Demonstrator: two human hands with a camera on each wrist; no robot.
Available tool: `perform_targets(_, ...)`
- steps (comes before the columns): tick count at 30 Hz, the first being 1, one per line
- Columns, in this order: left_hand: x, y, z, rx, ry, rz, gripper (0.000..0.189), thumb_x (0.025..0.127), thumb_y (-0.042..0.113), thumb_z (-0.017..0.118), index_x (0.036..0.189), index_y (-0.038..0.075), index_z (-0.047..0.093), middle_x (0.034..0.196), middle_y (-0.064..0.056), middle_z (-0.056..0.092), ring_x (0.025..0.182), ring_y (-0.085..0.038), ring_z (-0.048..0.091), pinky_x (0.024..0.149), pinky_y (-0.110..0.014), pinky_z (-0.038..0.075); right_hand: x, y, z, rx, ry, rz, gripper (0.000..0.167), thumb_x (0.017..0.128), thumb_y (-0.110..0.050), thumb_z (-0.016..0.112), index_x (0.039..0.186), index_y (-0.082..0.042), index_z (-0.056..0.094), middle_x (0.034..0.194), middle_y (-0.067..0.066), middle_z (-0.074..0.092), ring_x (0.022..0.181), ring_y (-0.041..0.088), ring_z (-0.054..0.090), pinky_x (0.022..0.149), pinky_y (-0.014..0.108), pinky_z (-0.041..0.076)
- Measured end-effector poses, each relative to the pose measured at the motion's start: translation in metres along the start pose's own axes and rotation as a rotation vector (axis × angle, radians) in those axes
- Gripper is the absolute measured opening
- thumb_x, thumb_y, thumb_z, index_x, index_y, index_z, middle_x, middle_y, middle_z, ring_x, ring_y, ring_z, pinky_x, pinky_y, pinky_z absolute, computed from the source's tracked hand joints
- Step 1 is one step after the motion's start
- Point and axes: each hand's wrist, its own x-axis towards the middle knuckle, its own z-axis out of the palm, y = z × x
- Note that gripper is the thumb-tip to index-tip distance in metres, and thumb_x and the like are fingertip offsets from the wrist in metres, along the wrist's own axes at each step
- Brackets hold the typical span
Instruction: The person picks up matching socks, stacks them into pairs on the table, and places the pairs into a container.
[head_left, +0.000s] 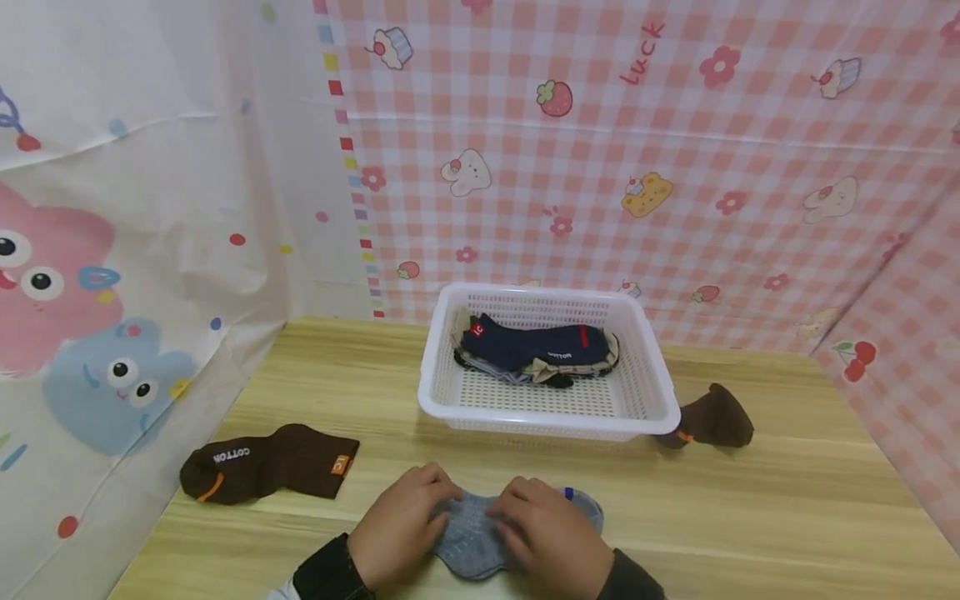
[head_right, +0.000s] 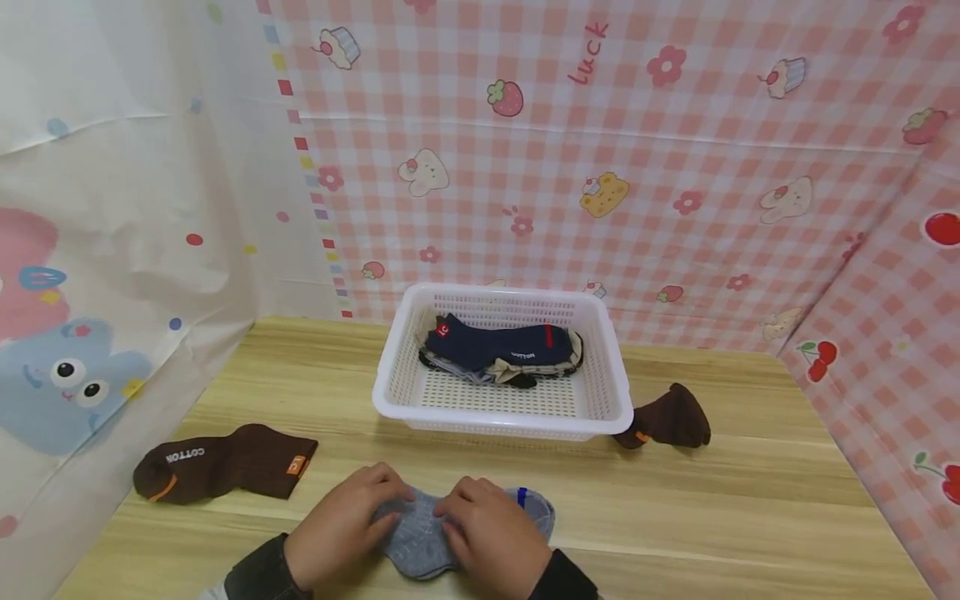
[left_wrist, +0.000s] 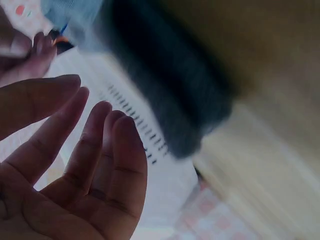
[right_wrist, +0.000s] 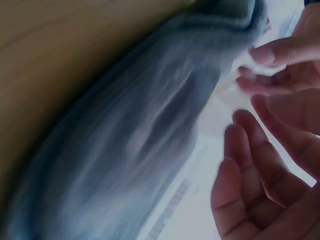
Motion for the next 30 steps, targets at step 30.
perform_targets(30,-0.004,-0.01,0.013,0.133,-0.083,-0.028,0.017,0.084,0.01,0.079,0.1,0.014,0.078,0.102,0.004,0.064,0.093,-0.013,0.061,0.076,-0.028,0.055,-0.035,0.045,-0.013,-0.054,-0.156,0.247,0.015,0.086,-0.022,0.08,0.099,-0.02,0.073,0.097,-0.012,0.058,0.088,0.002,0.052,0.076,0.028,0.05)
